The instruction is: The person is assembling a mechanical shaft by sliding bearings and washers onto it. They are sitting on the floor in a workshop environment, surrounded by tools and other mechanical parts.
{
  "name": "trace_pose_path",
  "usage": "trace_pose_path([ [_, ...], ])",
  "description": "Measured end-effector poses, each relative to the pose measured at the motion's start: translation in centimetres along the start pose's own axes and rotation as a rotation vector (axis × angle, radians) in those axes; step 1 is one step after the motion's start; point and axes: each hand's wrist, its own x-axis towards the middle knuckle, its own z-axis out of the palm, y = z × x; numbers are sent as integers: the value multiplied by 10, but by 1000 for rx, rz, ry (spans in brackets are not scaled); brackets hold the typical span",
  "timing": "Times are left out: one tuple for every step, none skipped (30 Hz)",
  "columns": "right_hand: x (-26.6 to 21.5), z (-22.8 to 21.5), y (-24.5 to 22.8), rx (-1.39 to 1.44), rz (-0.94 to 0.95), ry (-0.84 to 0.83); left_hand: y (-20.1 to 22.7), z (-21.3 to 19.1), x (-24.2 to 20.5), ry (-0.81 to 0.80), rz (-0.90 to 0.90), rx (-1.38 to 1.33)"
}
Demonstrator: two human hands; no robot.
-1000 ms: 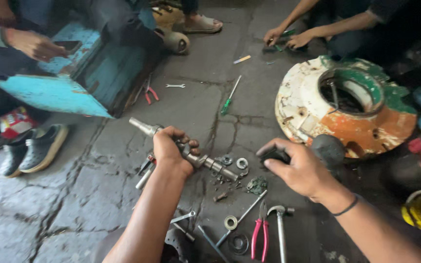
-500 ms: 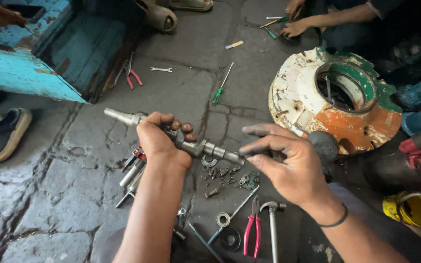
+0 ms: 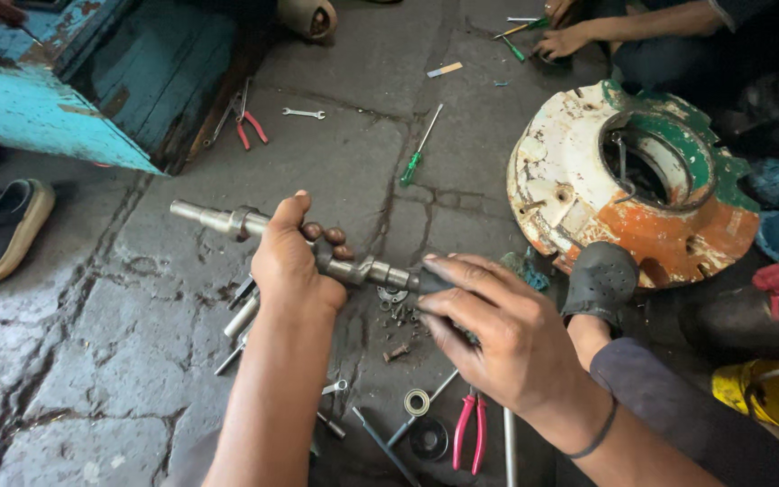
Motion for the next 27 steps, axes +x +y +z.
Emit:
trace_pose_path([
  [1, 2, 0, -11, 6, -2, -1, 0, -1, 2, 10, 1],
  [-1, 3, 0, -18, 14, -3, -4, -2, -3, 7, 21, 4],
  [-2, 4, 0, -25, 22, -4, -6, -4, -4, 13, 31, 8],
  [-1, 7, 0, -23, 17, -8, -4, -6, -4, 14, 34, -6],
  [0, 7, 0, -21, 12, -13, -3, -7, -3, 16, 37, -20],
  [0, 7, 0, -21, 6, -15, -1, -8, -2, 14, 42, -35],
  [0, 7, -3, -43, -5, -16, -1, -10, -2, 5, 40, -41],
  [1, 8, -5, -70, -18, -14, 0, -10, -2, -10, 39, -49],
  [2, 8, -6, -97, -31, -10, 0, -11, -2, -26, 39, -56],
  [3, 8, -6, -100, -46, -26, -1, -11, -2, -17, 50, -42],
  [4, 7, -5, -103, -61, -42, -2, -10, -2, -7, 60, -27],
  [5, 8, -5, -100, -79, -58, -1, -12, -3, 8, 76, -14],
  [4, 8, -5, -100, -74, -62, -1, -14, -4, 12, 61, -23],
  [4, 7, -3, -97, -72, -59, 2, -14, -5, 12, 55, -32],
  [2, 6, -1, -93, -70, -56, 5, -13, -5, 12, 48, -40],
  [0, 7, 3, -68, -6, -68, 8, -14, -5, 21, 49, -52],
  [-3, 8, 6, -43, 57, -81, 11, -16, -5, 30, 50, -65],
  [-5, 10, 10, -18, 119, -93, 14, -18, -6, 37, 53, -77],
  [-7, 12, 14, 87, 300, -116, 18, -21, -7, 19, 36, -85],
  [-7, 14, 20, 189, 479, -138, 21, -22, -8, -6, 21, -90],
  [-5, 17, 28, 294, 657, -165, 26, -24, -8, -32, 6, -95],
  [-5, 17, 37, 551, 831, -138, 27, -26, -8, -31, -5, -100],
  [-4, 16, 46, 813, 999, -111, 29, -28, -8, -30, -16, -105],
  [-5, 15, 54, 1075, 1165, -84, 30, -30, -8, -30, -32, -111],
  [-7, 13, 61, 1156, 1155, -69, 31, -32, -7, -51, -33, -108],
  [-9, 12, 67, 1237, 1147, -57, 33, -33, -8, -68, -35, -106],
  [-10, 12, 72, 1318, 1137, -46, 35, -35, -8, -86, -36, -103],
])
